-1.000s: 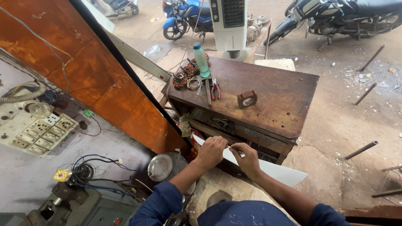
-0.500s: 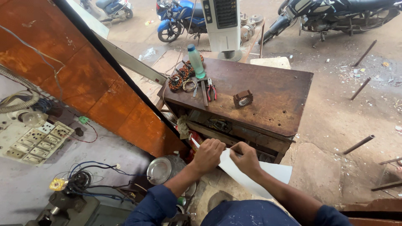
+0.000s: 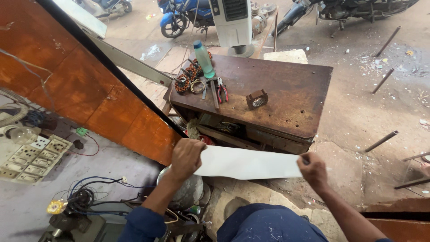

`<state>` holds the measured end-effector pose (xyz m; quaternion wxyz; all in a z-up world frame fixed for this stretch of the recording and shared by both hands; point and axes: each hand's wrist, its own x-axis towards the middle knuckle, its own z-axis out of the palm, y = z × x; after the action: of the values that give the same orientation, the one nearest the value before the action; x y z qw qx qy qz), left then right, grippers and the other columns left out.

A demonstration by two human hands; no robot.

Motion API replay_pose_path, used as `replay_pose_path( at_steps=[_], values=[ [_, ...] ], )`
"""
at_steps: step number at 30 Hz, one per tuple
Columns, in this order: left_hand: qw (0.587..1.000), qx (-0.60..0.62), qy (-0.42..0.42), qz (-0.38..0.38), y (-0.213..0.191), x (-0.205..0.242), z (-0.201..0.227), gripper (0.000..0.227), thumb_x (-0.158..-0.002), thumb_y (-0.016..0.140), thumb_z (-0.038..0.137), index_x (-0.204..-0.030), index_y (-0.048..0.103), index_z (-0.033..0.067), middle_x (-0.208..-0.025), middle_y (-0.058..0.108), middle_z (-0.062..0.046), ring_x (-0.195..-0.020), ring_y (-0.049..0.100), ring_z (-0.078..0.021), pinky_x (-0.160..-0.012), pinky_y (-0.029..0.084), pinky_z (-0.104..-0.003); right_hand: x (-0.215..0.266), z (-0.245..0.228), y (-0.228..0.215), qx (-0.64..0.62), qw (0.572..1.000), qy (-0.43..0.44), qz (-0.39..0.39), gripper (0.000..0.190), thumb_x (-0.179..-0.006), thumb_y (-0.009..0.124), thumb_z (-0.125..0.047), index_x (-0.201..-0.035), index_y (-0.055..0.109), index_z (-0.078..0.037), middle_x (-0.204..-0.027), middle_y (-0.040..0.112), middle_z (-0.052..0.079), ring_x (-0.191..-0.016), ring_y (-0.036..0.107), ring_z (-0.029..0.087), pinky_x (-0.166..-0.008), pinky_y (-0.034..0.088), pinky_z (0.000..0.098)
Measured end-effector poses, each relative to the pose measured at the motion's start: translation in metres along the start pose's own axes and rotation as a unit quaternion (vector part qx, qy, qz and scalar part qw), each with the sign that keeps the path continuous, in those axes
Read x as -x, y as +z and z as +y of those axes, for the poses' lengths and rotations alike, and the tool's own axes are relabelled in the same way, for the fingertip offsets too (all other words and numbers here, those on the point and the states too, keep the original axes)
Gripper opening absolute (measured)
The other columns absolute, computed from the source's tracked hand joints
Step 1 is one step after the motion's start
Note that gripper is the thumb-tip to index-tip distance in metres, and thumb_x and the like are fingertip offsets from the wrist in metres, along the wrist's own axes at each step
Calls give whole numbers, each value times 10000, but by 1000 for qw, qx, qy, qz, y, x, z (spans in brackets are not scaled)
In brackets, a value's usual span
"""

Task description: The person cuts a white plastic sheet into a long strip using scissors. They then fold the strip and cut it into smaller pieces, placing the cut pieces on the workbench.

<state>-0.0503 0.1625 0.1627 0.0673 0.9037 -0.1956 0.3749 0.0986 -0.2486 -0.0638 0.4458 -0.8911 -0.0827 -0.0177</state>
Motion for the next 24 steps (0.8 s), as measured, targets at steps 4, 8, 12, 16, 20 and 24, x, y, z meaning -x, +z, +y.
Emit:
replay_pose_path(
  at_steps=[4, 8, 12, 16, 20, 24],
  values=[
    [1000, 1, -10, 17, -28, -18, 1, 69, -923, 688, 36, -967, 639, 55, -852, 662, -66, -746, 620, -195, -681, 509, -362, -1, 60, -29, 104, 994, 10, 38, 274, -954, 667, -266, -974, 741, -3, -913, 749, 175, -809, 726, 299, -789, 584, 418],
    [1000, 12, -26, 13, -41, -29, 8, 140, -843, 663, 2, -968, 626, 52, -862, 637, -82, -788, 632, -256, -731, 512, -404, -1, 91, -61, 155, 976, 134, 69, 324, -993, 646, -341, -1027, 758, -39, -925, 761, 177, -808, 725, 326, -777, 576, 456],
    [995, -13, -64, 77, -47, -40, 8, 207, -787, 663, -36, -967, 624, 59, -860, 624, -98, -774, 608, -288, -722, 487, -428, -4, 70, -98, 151, 953, 219, 145, 350, -1052, 658, -332, -1016, 751, 4, -924, 758, 191, -878, 736, 325, -821, 580, 455],
    [995, 59, 76, 16, -15, -53, 29, 181, -853, 737, 37, -973, 603, 53, -858, 596, -81, -760, 604, -245, -733, 522, -416, -12, -20, -55, -72, 975, -168, 125, 414, -929, 760, -184, -1303, 659, -39, -1397, 660, 172, -1336, 612, 329, -1169, 465, 402],
    [991, 85, 106, 17, 0, -63, 48, 188, -854, 730, 20, -999, 612, 8, -890, 603, -109, -796, 618, -277, -749, 523, -417, -6, -103, -34, -141, 937, -275, -166, 654, -840, 777, -247, -1433, 567, -67, -1461, 590, 191, -1394, 517, 363, -1164, 407, 500],
    [994, 45, 101, -1, -7, -56, 51, 208, -846, 703, 21, -1030, 608, 1, -956, 629, -117, -866, 650, -273, -825, 530, -412, 2, -148, -49, -211, 866, -240, -384, 698, -903, 656, -393, -1517, 500, -99, -1492, 612, 154, -1410, 546, 336, -1149, 409, 494]
  ],
)
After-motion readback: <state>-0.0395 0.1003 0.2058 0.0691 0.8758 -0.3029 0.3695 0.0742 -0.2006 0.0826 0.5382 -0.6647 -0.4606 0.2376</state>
